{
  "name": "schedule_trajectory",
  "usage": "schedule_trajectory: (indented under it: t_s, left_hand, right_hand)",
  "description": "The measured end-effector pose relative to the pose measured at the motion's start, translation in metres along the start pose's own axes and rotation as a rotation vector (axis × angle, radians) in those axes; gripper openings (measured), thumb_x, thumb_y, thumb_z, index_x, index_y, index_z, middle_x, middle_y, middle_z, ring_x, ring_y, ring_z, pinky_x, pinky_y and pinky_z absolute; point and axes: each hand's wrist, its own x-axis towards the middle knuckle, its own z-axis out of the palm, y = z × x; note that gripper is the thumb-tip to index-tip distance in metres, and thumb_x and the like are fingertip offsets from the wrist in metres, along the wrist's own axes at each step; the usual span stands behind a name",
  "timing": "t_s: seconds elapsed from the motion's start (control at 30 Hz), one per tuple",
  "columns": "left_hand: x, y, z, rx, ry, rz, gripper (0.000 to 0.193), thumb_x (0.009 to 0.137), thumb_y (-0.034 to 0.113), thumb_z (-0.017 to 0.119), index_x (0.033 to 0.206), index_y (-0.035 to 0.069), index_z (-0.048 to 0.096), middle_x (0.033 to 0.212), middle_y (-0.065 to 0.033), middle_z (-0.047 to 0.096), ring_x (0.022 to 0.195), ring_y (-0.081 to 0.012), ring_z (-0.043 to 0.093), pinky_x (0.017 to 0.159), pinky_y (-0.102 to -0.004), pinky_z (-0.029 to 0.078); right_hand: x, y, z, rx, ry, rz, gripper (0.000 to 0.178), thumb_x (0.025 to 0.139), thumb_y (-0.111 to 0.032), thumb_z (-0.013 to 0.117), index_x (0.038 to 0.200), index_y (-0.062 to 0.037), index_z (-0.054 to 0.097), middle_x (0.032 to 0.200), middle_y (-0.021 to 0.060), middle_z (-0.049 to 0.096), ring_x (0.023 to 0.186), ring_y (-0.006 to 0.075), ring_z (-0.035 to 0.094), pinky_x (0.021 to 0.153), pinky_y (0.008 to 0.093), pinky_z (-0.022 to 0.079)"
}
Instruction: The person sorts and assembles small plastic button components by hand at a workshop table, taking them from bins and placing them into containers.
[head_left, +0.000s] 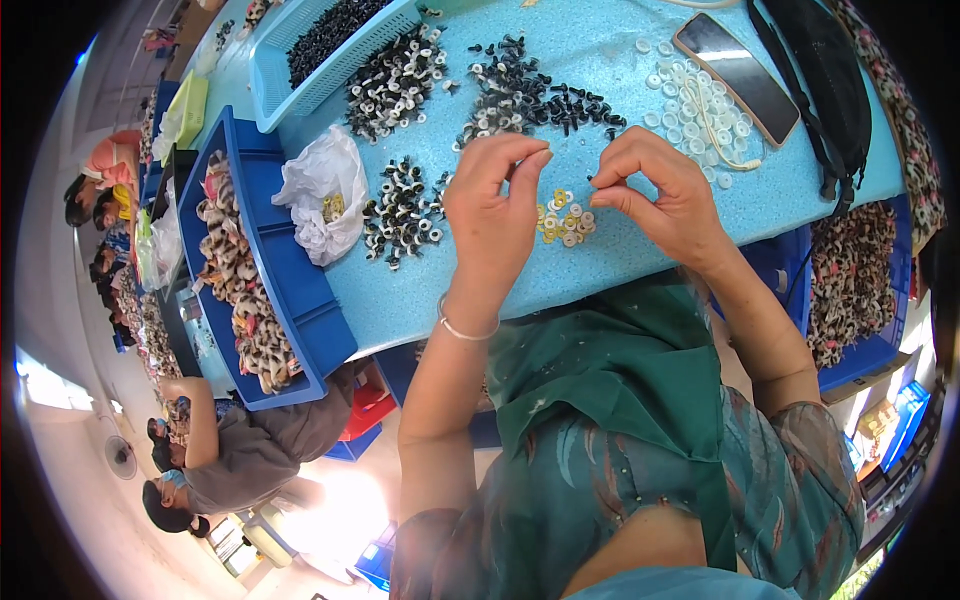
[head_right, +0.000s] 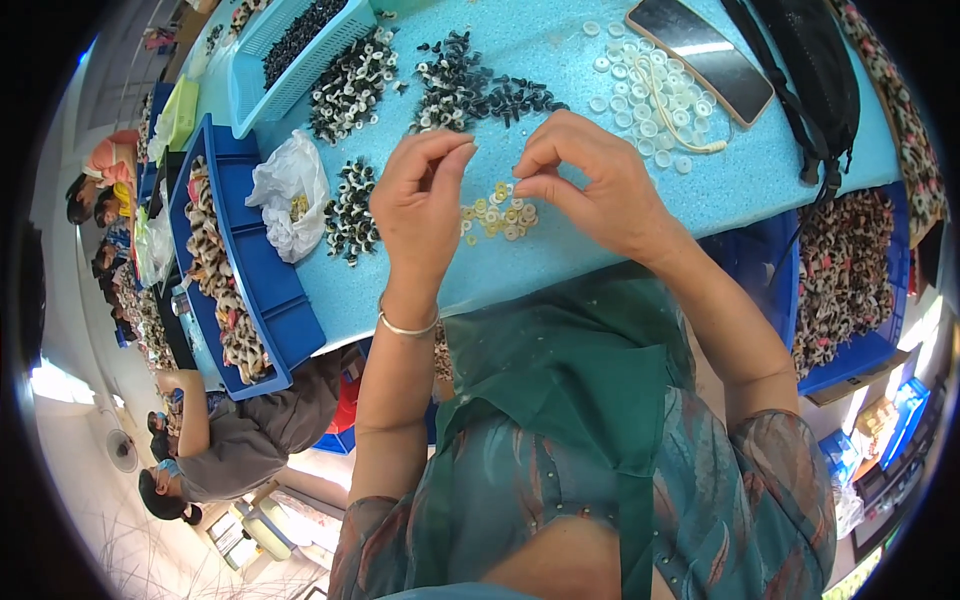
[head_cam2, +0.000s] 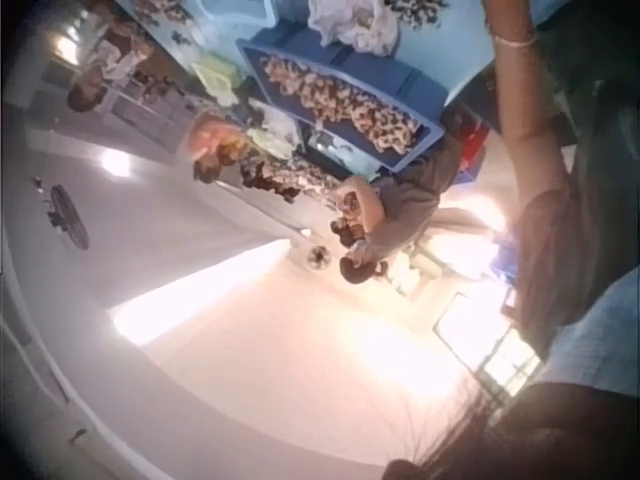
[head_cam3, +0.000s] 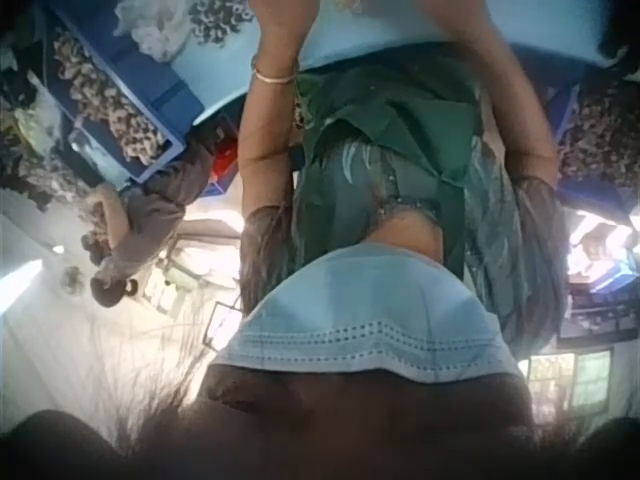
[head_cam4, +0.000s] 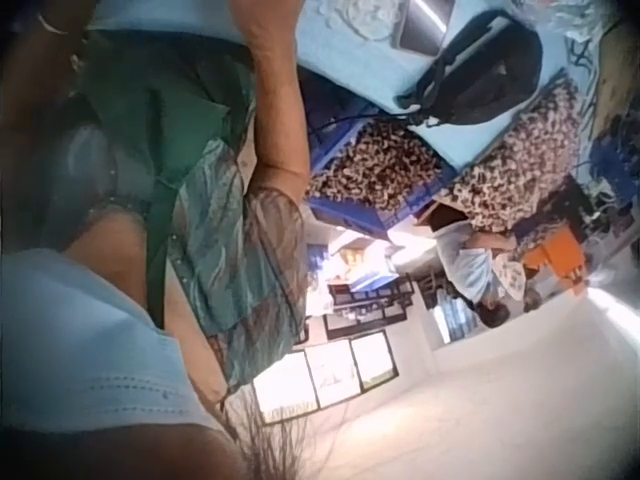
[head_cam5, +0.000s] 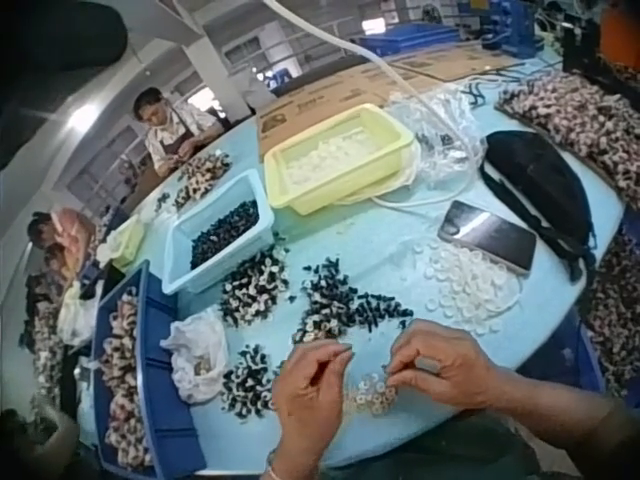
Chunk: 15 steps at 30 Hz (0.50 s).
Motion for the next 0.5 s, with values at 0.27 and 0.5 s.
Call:
schedule_trajectory:
  t_s: [0.27, 0.5]
  left_hand:
    - [-0.025, 0.011, -0.012, -1.088, -0.140, -0.907, 0.014, 0.093, 0.014, 0.069, 0.096, 0.000, 0.067, 0.081, -0.0035, 0.064, 0.064, -0.0080, 0.051, 0.053, -0.0214, 0.037]
    - [-0.041, 0.006, -0.016, -1.494, -0.254, -1.029, 0.015, 0.098, 0.017, 0.061, 0.091, 0.003, 0.062, 0.081, -0.0030, 0.061, 0.063, -0.0075, 0.045, 0.052, -0.0214, 0.032]
  right_hand:
    - [0.002, -0.012, 0.012, 0.028, -0.029, -0.106, 0.016, 0.074, -0.002, 0.078, 0.085, -0.0053, 0.066, 0.084, 0.0050, 0.063, 0.077, 0.0199, 0.062, 0.067, 0.0300, 0.050]
    - [-0.003, -0.023, 0.013, 0.045, -0.051, -0.147, 0.016, 0.074, -0.001, 0.078, 0.085, -0.0053, 0.066, 0.085, 0.0063, 0.063, 0.079, 0.0203, 0.063, 0.066, 0.0290, 0.051]
